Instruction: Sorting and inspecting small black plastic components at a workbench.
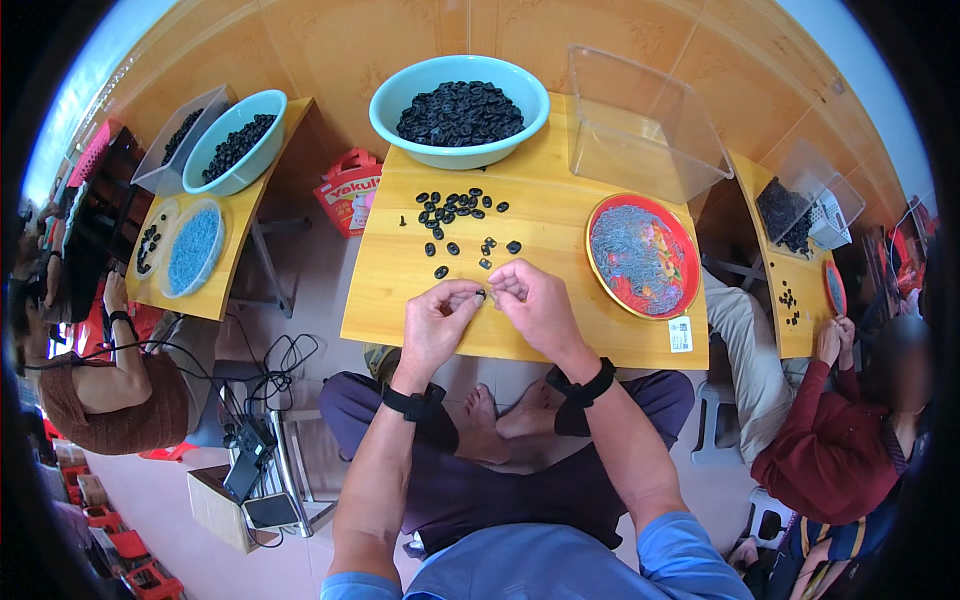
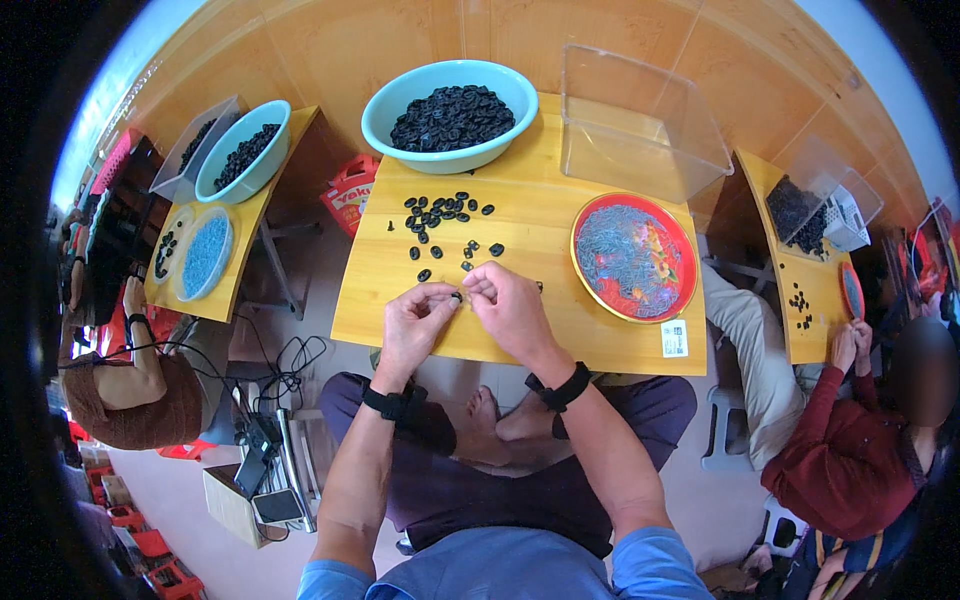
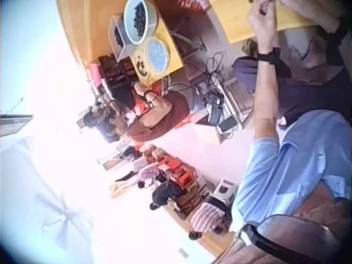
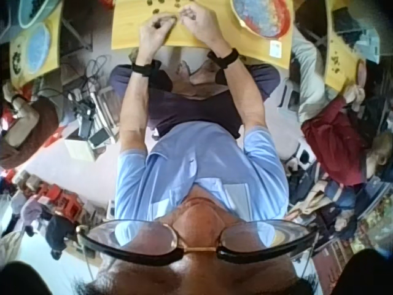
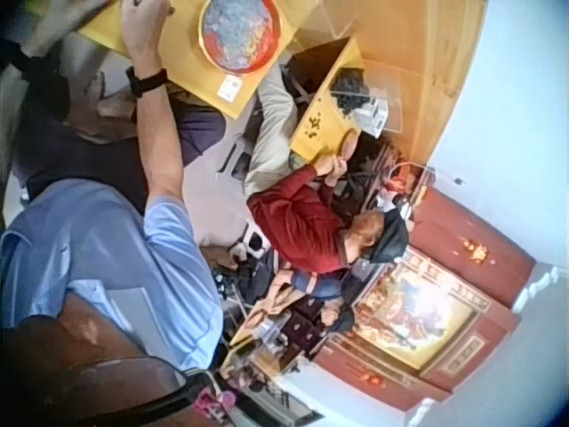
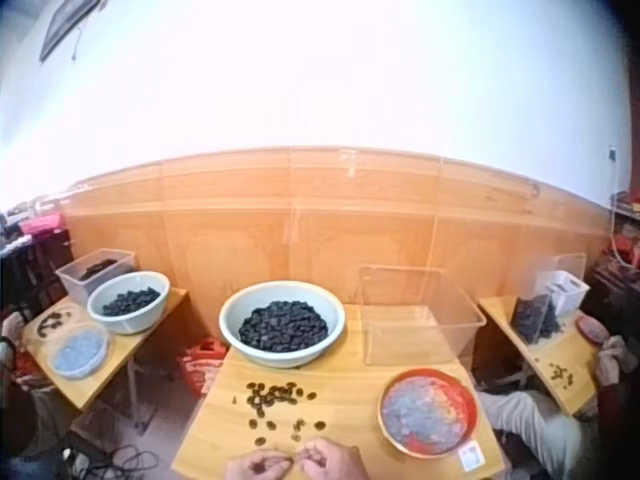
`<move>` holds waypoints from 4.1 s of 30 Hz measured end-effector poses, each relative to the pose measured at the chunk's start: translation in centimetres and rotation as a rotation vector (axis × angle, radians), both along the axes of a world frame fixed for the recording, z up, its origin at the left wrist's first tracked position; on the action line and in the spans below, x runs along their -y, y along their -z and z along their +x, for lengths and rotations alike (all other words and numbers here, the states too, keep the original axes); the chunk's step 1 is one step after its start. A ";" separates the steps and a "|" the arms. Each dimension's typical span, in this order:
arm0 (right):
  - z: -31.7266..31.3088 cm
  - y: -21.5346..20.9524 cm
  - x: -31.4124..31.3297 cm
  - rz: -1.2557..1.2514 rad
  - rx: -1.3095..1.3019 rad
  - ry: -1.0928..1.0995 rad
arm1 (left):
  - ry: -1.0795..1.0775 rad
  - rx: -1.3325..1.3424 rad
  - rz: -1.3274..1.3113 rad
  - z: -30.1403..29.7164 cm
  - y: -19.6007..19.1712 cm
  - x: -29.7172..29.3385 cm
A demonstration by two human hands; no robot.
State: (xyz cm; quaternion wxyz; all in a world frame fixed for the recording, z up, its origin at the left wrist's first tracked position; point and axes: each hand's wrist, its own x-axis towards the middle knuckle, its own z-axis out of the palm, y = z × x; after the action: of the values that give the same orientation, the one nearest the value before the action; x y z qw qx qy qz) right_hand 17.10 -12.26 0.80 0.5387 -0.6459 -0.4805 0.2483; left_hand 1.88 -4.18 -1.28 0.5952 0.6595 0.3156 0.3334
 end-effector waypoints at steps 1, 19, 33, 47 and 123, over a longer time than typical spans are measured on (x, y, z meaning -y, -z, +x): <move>-0.1 -0.2 0.0 -0.002 -0.001 -0.002 | 0.001 -0.010 0.012 -0.1 0.0 0.0; -0.2 -0.9 0.1 -0.028 0.062 -0.036 | -0.011 -0.074 0.089 0.0 -0.6 0.1; 0.2 -1.0 0.1 -0.043 -0.164 -0.107 | -0.040 0.064 0.011 0.1 0.8 -0.1; -0.5 -1.8 0.1 -0.129 0.135 -0.030 | -0.066 0.042 0.050 0.0 0.4 0.1; 1.3 2.1 0.3 0.094 -0.613 -0.017 | -0.214 0.201 -0.236 2.7 0.2 2.1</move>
State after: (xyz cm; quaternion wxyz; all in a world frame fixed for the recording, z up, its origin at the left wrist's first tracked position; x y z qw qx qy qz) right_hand 18.45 -12.60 -1.32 0.6856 -0.5112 -0.3120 0.4138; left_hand 4.61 -6.32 -1.47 0.6582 0.5112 0.3599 0.4195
